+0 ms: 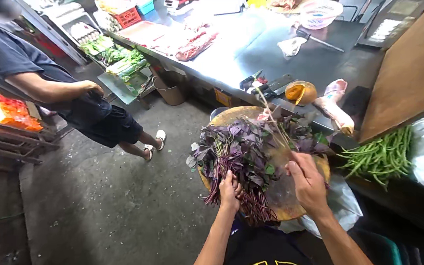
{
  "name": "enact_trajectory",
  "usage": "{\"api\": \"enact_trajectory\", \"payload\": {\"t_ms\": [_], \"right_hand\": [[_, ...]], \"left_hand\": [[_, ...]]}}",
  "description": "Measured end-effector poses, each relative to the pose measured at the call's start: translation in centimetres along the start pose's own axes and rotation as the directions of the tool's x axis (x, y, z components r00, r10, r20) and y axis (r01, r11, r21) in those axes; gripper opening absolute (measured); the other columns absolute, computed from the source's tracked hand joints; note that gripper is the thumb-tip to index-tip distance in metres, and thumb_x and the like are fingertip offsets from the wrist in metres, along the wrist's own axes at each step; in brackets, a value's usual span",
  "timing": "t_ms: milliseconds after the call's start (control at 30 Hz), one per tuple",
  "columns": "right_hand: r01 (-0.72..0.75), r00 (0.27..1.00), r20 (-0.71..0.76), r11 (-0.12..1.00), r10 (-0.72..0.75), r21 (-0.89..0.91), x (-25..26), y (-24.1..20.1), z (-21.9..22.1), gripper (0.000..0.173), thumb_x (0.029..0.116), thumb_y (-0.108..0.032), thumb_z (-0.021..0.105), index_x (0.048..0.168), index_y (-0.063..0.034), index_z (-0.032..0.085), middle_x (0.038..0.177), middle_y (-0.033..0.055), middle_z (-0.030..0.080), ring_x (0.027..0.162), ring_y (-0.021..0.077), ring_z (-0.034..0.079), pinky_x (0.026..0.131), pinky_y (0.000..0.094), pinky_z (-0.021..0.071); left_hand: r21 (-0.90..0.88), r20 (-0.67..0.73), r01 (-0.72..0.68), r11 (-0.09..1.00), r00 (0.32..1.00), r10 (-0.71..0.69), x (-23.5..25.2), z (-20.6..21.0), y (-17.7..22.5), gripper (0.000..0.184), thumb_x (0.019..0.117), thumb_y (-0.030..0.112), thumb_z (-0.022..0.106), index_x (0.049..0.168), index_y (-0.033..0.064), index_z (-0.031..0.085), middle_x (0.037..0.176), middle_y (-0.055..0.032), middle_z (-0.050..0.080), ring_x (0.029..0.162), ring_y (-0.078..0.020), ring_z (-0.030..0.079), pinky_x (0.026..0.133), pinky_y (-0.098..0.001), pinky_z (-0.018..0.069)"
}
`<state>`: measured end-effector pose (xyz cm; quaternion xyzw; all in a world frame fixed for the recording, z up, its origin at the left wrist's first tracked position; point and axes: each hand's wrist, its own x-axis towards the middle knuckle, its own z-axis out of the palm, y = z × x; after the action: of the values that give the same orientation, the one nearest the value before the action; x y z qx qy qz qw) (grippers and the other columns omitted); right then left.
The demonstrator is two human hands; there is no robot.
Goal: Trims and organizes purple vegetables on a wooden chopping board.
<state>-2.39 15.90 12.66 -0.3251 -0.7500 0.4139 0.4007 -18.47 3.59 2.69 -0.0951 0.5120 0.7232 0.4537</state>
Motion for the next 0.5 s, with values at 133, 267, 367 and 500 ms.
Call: {"api": "enact_trajectory", "payload": {"t_ms": [133,267,367,500], "right_hand": [[0.067,0.998,0.028,0.986,-0.064,-0.151,0.4,-0.5,1.2,0.043,0.1045,-0.025,0.048,0.133,0.0024,0.064,0.120,0.0157,0.061,0.107,0.0166,0.059,0.091,0.0282,0.0521],[-0.067,0.949,0.280,0.959,0.146,-0.275,-1.7,2.5,5.1,0.040,0.1043,-0.022,0.053,0.137,-0.0017,0.063,0.126,0.0198,0.061,0.109,0.0279,0.064,0.095,0.0422,0.0557],[-0.257,0.770,0.464,0.879,0.438,-0.402,-5.1,5.7,8.3,0.042,0.1057,-0.027,0.051,0.140,-0.0059,0.061,0.132,0.0212,0.058,0.115,0.0334,0.063,0.100,0.0485,0.0533],[-0.287,0.667,0.518,0.826,0.536,-0.485,-8.2,7.8,9.4,0.047,0.1081,-0.027,0.044,0.151,-0.0082,0.050,0.138,0.0218,0.056,0.124,0.0360,0.059,0.106,0.0498,0.0486]], "left_hand": [[0.145,-0.030,-0.093,0.985,0.995,0.098,-0.5,0.6,0.4,0.030,0.1118,0.028,0.042,0.099,0.0039,0.054,0.060,0.0015,0.045,0.046,-0.0087,0.045,0.046,-0.0237,0.0448],[0.176,-0.022,0.107,0.979,0.994,-0.104,0.0,0.1,-2.8,0.050,0.1114,0.049,0.030,0.095,0.0082,0.054,0.059,0.0015,0.047,0.047,-0.0113,0.047,0.047,-0.0271,0.0463],[0.158,-0.078,0.157,0.975,0.986,-0.146,-0.1,0.1,-4.8,0.060,0.1108,0.053,0.023,0.096,0.0075,0.059,0.072,-0.0049,0.060,0.062,-0.0160,0.059,0.059,-0.0345,0.0531],[0.208,-0.107,0.140,0.968,0.987,-0.120,0.1,-0.5,-5.8,0.051,0.1133,0.038,0.029,0.125,0.0009,0.061,0.119,-0.0176,0.065,0.109,-0.0262,0.062,0.094,-0.0464,0.0505]]}}
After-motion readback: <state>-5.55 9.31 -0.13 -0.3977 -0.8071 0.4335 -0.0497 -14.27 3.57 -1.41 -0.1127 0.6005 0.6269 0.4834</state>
